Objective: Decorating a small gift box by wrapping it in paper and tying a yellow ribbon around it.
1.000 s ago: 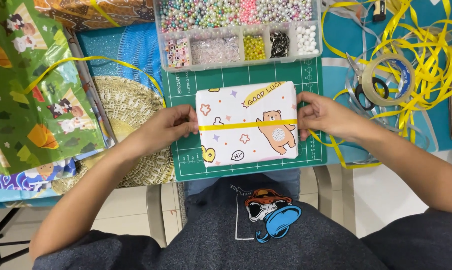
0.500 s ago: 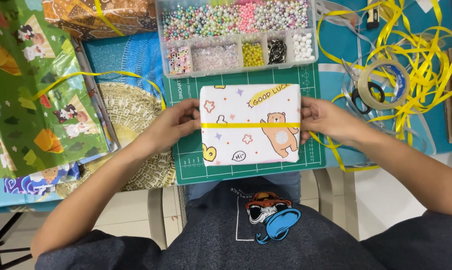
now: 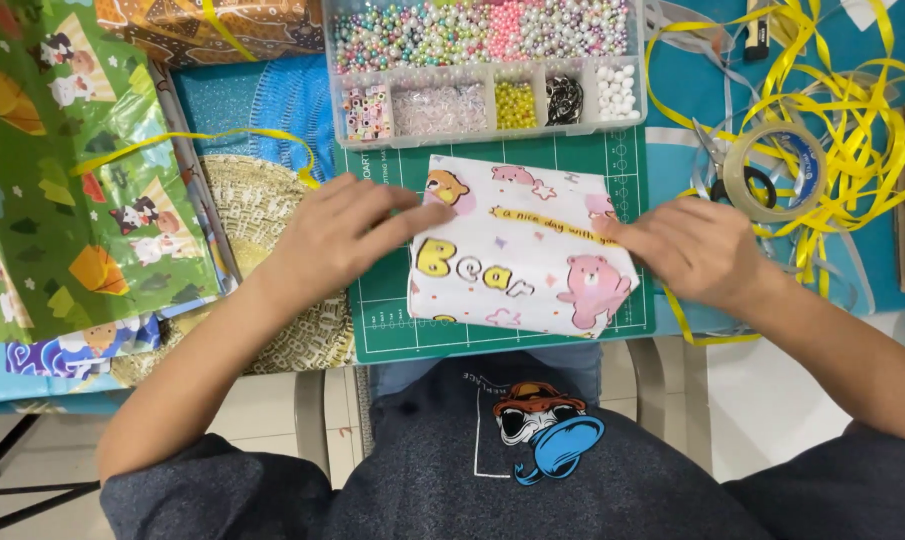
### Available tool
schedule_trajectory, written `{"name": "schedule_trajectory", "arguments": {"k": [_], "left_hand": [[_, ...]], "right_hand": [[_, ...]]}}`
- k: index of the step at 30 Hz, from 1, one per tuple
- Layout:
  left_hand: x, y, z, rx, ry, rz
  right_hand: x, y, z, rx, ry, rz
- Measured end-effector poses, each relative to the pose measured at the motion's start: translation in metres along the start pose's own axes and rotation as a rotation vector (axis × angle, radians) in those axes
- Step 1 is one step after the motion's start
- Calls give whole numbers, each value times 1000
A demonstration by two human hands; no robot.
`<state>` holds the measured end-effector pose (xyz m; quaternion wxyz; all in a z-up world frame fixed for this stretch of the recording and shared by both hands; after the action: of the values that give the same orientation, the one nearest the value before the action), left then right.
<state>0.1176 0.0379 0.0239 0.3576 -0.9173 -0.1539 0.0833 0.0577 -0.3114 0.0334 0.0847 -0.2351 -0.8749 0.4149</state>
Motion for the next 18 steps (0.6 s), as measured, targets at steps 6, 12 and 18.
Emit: {"name": "schedule_trajectory", "arguments": {"k": [6,12,18], "left_hand": [[-17,-1,4,-40,375,-258],[-22,13,30,51,251,-226],[-18,-18,17,270,-281,-334]], "right_hand": [[3,7,7,6,-454,198],[1,12,24,38,-439,204],[7,-15,-5,402,-21,601]]}}
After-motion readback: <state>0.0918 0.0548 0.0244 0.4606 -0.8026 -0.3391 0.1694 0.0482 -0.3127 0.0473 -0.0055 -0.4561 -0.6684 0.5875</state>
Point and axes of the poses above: each hand's wrist, its own z-axis away from the middle knuckle, its own y-axis out of the palm, x = y × z, the point moved 3 cm from there along -z, towards the middle knuckle, and after that the axes turned 11 degrees about -x, right-handed, at the moved point
